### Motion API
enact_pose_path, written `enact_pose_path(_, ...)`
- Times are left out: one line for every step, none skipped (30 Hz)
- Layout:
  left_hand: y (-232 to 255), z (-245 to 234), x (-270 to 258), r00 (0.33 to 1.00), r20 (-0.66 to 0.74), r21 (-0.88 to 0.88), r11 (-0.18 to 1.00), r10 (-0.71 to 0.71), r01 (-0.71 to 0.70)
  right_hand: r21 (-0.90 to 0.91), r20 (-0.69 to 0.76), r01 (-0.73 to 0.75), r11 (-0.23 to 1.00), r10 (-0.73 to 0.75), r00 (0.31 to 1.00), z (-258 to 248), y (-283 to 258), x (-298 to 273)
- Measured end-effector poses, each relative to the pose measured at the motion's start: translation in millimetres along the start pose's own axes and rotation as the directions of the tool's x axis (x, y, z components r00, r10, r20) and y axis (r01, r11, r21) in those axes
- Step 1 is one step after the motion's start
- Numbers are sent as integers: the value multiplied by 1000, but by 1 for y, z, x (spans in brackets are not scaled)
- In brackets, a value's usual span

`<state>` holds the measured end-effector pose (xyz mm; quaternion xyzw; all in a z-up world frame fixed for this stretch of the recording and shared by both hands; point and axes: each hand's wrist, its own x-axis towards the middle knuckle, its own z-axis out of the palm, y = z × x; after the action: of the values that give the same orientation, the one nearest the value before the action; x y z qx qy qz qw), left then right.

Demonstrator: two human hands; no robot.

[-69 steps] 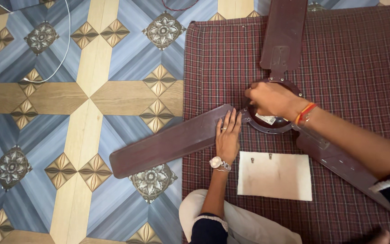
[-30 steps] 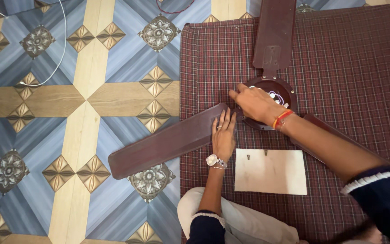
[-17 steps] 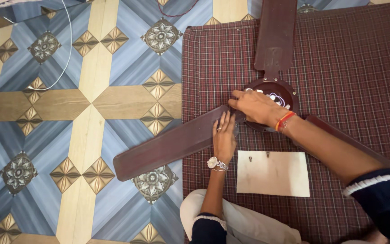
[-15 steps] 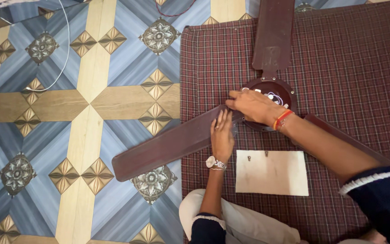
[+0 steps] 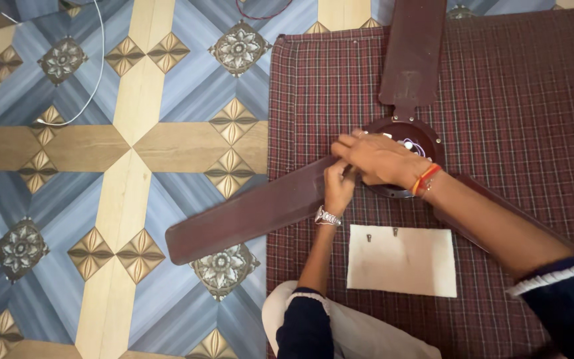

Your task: The person sits on a mat and uses a screwdriver to remove screws from the blade brackets of a ceiling fan lying on the floor. They unscrew each bracket, detach the fan blades one by one, and place the screws on a piece of paper.

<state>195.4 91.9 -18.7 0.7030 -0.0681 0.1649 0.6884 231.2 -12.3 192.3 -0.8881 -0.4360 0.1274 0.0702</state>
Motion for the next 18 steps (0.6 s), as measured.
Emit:
enact_pose_path(2,1,1,1000,8,16,1000,-20,20,30,-60,-59,998,61,996,0,-2,-2)
enact_pose_path(4,-1,2,999,16,33,999,-39,39,63,-118,-116,991,123,985,1,-4,-4)
enact_pose_path(6,-2,5,998,22,49,997,-59,58,97,-173,-170,981,185,968,2,-5,-6)
enact_pose_path(8,-2,8,998,10,76,995,-69,68,93,-173,-238,967,251,953,4,-6,-8)
enact_pose_path(11,-3,10,997,-4,103,991,-80,80,88,-171,-303,949,314,934,6,-7,-11)
enact_pose_path(13,-3,12,996,-19,130,987,-91,93,84,-170,-367,927,376,911,7,-7,-13)
enact_pose_path(16,-5,12,995,-8,107,989,-100,100,88,-174,-349,933,360,917,9,-7,-14)
enact_pose_path(19,-5,12,994,3,83,991,-108,107,92,-177,-332,939,344,922,10,-6,-17)
enact_pose_path(22,-5,14,994,20,59,992,-111,110,96,-186,-319,943,332,925,9,-5,-18)
enact_pose_path(25,-5,13,993,19,96,989,-115,113,106,-224,-271,957,288,931,9,-4,-20)
enact_pose_path(29,-5,14,993,17,132,985,-117,113,111,-263,-222,969,244,933,7,-4,-22)
enact_pose_path(31,-5,14,993,15,167,979,-118,114,114,-302,-172,979,199,932,6,-4,-24)
enact_pose_path(33,-6,15,991,20,156,979,-134,129,137,-306,-166,977,201,931,4,-3,-26)
enact_pose_path(35,-6,16,988,24,146,979,-150,145,160,-310,-160,974,204,929,3,-3,-27)
enact_pose_path(36,-7,16,985,27,135,977,-168,163,184,-311,-153,971,205,928,2,-2,-29)
enact_pose_path(36,-8,18,987,18,173,972,-162,157,197,-318,-176,964,233,919,2,-1,-29)
enact_pose_path(36,-10,17,987,10,215,964,-161,155,217,-323,-198,956,261,910,3,-2,-29)
enact_pose_path(37,-12,15,987,3,257,954,-160,153,236,-326,-220,947,290,900,4,-2,-30)
